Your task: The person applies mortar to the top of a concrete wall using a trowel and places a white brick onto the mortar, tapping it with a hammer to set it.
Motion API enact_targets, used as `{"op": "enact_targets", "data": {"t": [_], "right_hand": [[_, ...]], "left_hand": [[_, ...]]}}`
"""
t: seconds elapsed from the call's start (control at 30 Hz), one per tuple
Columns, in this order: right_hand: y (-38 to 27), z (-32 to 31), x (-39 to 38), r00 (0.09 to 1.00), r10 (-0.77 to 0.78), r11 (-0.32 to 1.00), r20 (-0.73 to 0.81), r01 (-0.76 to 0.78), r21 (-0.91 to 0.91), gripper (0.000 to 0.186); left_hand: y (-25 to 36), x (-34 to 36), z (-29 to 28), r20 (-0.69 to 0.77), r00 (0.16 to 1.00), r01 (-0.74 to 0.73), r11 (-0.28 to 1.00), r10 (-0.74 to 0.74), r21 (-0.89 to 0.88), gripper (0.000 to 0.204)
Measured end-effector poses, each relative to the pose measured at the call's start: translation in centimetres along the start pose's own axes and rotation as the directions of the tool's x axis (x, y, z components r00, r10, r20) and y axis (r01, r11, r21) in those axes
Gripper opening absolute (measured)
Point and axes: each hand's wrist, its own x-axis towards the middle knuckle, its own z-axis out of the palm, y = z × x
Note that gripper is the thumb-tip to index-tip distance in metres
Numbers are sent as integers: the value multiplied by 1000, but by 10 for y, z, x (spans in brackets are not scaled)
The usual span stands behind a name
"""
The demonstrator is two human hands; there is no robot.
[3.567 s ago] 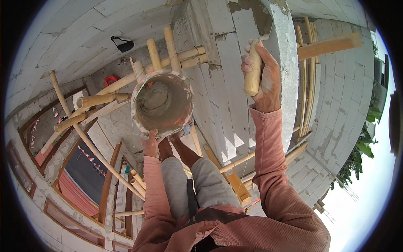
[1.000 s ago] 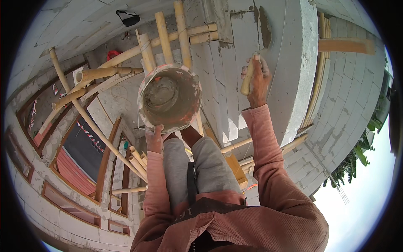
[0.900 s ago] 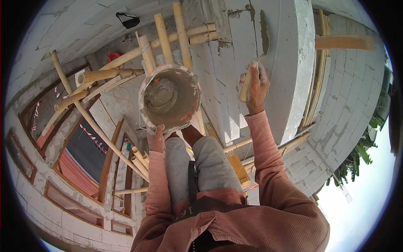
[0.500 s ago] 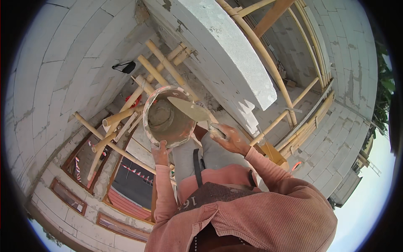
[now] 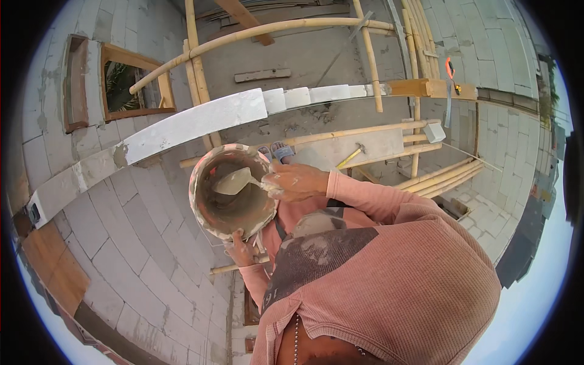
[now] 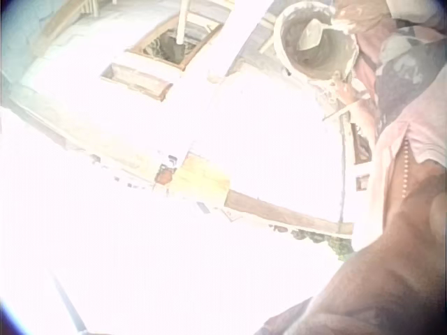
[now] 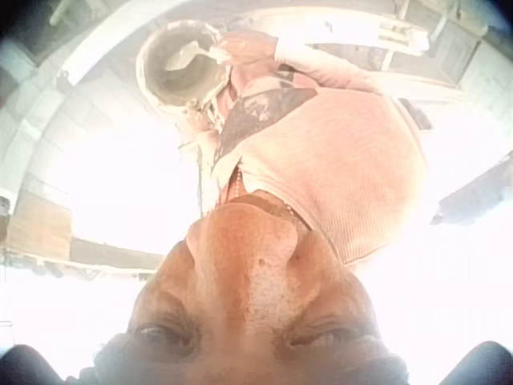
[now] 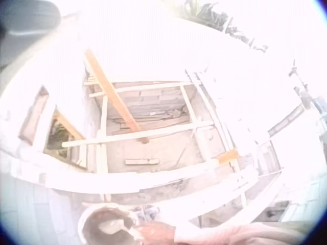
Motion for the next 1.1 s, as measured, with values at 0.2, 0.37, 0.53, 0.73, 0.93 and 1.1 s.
{"op": "enact_targets", "data": {"t": [0.2, 0.37, 0.53, 0.73, 0.93, 1.1], "right_hand": [[-13, -25, -58, 960, 181, 983, -212, -184, 6, 40], [-28, -31, -106, 838, 358, 931, -411, -357, 82, 38], [-44, -6, -141, 637, 501, 853, -586, -480, 207, 36], [-70, 37, -160, 464, 634, 757, -618, -534, 376, 36], [-80, 52, -165, 407, 705, 700, -581, -531, 478, 34], [-55, 75, -209, 276, 698, 678, -660, -549, 488, 38]], "left_hand": [[96, 7, 57, 324, 925, 280, 931, -197, -233, 47], [116, 25, 102, 531, 832, 221, 974, -160, -52, 49], [127, 46, 144, 707, 692, -13, 977, -144, 213, 41], [134, 20, 176, 711, 658, 85, 962, -248, 258, 45], [131, 8, 175, 686, 640, 157, 932, -347, 325, 46], [100, -16, 217, 792, 572, -81, 946, -214, 314, 20]]}}
